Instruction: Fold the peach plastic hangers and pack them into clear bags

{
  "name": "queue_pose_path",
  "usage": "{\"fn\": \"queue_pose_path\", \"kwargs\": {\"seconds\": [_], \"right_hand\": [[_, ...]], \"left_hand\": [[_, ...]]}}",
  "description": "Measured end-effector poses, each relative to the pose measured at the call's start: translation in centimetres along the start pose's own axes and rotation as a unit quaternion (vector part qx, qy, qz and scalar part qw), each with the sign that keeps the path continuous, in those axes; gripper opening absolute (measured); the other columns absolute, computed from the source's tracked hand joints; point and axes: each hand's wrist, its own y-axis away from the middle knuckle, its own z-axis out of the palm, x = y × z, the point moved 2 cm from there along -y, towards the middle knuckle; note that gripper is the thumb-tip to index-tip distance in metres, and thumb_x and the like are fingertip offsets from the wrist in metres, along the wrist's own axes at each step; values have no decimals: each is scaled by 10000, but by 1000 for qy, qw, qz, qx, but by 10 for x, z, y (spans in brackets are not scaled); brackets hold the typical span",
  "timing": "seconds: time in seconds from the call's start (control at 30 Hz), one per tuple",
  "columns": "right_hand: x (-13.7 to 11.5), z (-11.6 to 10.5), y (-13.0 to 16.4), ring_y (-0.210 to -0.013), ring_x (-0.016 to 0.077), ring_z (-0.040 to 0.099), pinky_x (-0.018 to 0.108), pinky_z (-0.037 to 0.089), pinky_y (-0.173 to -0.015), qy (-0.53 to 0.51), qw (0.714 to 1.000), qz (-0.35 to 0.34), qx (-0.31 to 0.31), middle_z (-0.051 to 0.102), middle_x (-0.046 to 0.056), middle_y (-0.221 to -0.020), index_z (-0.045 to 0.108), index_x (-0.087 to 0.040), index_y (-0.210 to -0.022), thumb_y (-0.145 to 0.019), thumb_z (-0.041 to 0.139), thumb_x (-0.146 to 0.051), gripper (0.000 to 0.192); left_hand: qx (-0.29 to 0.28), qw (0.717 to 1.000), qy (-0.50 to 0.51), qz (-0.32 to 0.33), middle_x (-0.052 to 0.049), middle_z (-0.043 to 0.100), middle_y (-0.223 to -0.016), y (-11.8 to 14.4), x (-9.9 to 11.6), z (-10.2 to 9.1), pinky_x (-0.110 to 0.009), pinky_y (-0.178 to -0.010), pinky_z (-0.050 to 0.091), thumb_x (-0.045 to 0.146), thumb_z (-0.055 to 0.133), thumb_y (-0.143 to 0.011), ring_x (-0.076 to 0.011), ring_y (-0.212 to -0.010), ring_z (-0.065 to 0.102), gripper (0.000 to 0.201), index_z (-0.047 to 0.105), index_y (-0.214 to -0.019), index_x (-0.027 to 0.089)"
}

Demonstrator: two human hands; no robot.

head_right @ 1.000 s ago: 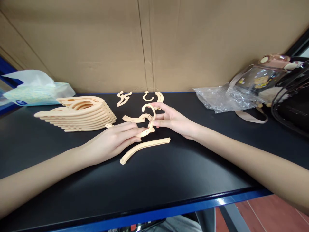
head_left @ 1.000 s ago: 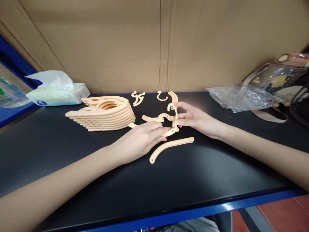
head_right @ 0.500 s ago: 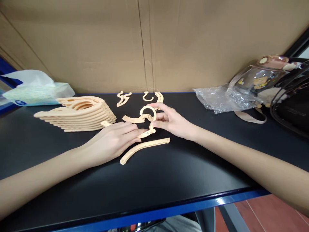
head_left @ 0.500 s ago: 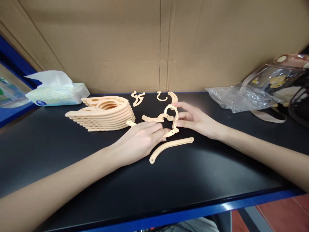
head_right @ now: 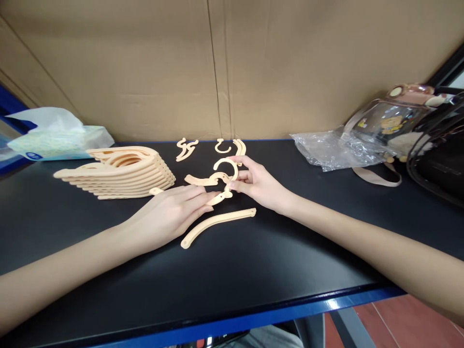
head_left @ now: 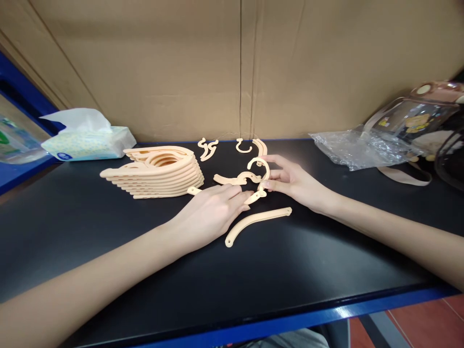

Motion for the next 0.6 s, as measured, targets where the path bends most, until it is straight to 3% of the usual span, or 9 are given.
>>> {"fn": "queue_pose_path", "kwargs": {"seconds": [0.3,0.6], "right_hand": [[-2,2,-2,-801,166,645,375,501,-814,0,999,32,39,687,-3,-834,460,-213,-1272,-780,690,-260,544],[-3,5,0,-710,150,611,356,480,-744,8,998,33,49,647,-38,-735,455,-197,-1262,-772,678,-261,542]], "left_hand": [[8,999,24,-37,-76,690,-1005,1,4,1,-299,-757,550,235,364,-1022,-182,-890,670,307,574,-1211,115],[-4,998,21,-51,-74,686,-955,0,4,3,-307,-718,535,224,372,-1017,-187,-820,659,305,588,-1200,111]]}}
